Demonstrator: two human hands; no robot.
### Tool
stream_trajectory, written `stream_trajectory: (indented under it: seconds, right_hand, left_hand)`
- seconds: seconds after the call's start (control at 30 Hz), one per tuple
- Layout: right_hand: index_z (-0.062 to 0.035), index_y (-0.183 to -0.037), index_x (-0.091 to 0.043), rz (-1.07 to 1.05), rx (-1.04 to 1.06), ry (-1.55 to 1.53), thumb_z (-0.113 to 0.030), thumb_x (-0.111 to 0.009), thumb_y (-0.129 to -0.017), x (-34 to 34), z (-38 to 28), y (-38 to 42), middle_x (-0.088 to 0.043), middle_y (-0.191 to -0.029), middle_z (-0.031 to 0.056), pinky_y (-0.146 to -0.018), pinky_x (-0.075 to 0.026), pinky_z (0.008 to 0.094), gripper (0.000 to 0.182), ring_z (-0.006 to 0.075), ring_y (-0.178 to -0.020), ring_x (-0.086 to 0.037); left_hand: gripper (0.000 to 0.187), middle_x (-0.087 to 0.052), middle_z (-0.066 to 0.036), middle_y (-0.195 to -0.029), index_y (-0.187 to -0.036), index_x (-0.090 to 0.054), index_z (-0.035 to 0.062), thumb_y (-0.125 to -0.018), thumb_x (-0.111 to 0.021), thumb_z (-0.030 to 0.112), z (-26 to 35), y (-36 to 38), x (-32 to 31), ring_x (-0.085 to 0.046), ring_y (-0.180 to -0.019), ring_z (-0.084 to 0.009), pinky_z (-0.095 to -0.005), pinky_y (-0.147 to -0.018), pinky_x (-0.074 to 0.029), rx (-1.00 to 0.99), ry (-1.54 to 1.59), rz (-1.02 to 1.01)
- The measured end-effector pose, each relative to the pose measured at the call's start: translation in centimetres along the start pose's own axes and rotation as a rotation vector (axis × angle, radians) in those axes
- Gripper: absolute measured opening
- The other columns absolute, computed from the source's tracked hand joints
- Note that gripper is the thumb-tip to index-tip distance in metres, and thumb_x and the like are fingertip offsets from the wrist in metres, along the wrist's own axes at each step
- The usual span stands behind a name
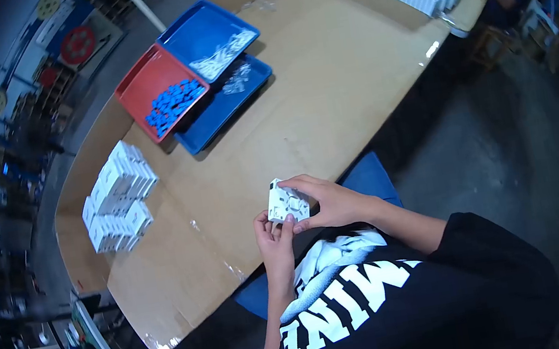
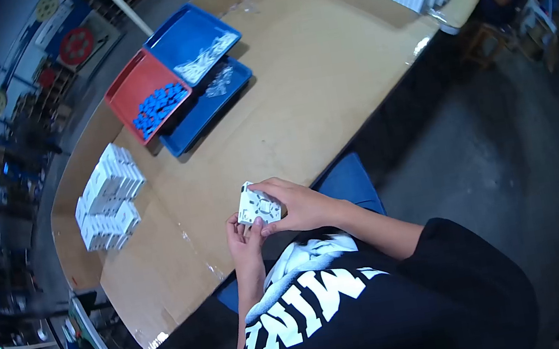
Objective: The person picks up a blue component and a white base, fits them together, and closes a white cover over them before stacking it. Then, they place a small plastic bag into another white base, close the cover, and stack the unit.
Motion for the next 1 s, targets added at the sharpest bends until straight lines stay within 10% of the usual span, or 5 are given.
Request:
stream_trajectory:
  seconds: [0.3, 0.5, 0.77, 0.83, 1.0]
  right_hand:
    - [-0.0075, -0.161, -0.030, -0.001, -0.218, -0.222, -0.007, -0.078, -0.083, 2.5, 3.2, 1.3, -0.053, -0.145, 0.0186, -0.113, -0.045, 0.0390, 0.091, 0.0264, -0.134, -0.054]
    - [-0.0127, -0.163, -0.029, 0.185, -0.115, -0.641, 0.003, -0.066, -0.080, 7.9, 8.8, 1.9, -0.049, -0.146, 0.0091, -0.113, -0.041, 0.0351, 0.092, 0.0184, -0.132, -0.050]
    - [-0.0144, -0.153, -0.039, 0.932, -0.122, -0.771, -0.015, -0.060, -0.098, 26.8, 15.7, 7.7, -0.060, -0.123, 0.0063, -0.101, -0.054, 0.0378, 0.059, 0.0197, -0.117, -0.062]
    - [-0.0141, -0.151, -0.040, 1.059, -0.025, -0.809, -0.022, -0.058, -0.102, 31.9, 18.2, 9.2, -0.060, -0.124, 0.0055, -0.098, -0.057, 0.0414, 0.052, 0.0198, -0.114, -0.065]
    - [-0.0142, -0.144, -0.042, 1.308, -0.028, -0.635, -0.027, -0.061, -0.102, 44.7, 20.2, 13.1, -0.061, -0.124, 0.0053, -0.091, -0.060, 0.0449, 0.047, 0.0198, -0.111, -0.066]
  left_hand:
    - [0.026, -0.061, -0.014, -0.120, -0.125, -0.049, -0.0013, -0.108, -0.057, 0.016, 6.9, -0.1, -2.3, -0.067, -0.104, -0.0243, -0.0391, -0.093, -0.056, -0.258, -0.382, -0.148]
    - [0.070, -0.066, -0.019, -0.092, -0.096, -0.058, -0.0050, -0.105, -0.044, 0.063, 15.5, 3.2, -10.4, -0.066, -0.090, -0.0265, -0.0399, -0.090, -0.052, -0.188, -0.155, -0.716]
    - [0.080, -0.064, -0.015, -0.083, -0.101, -0.059, 0.0047, -0.103, -0.020, 0.075, 23.1, 0.4, -20.6, -0.064, -0.074, -0.0304, -0.0515, -0.076, -0.055, -0.423, -0.079, -0.877]
    - [0.084, -0.064, -0.020, -0.126, -0.138, -0.054, 0.0094, -0.099, -0.028, 0.079, 28.4, 0.7, -24.7, -0.063, -0.108, -0.0350, -0.0529, -0.094, -0.054, -0.558, -0.069, -1.240]
    - [0.054, -0.065, -0.010, -0.099, -0.110, -0.062, 0.0137, -0.106, -0.041, 0.064, 32.1, 1.9, -30.1, -0.062, -0.101, -0.0333, -0.0544, -0.085, -0.053, -0.553, 0.116, -1.111]
Point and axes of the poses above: each hand's wrist, its own y-axis away from the middle knuckle, its own x-axis out of the back of the hand, z = x × y, the point moved 7 cm from there along -y, towards the middle knuckle
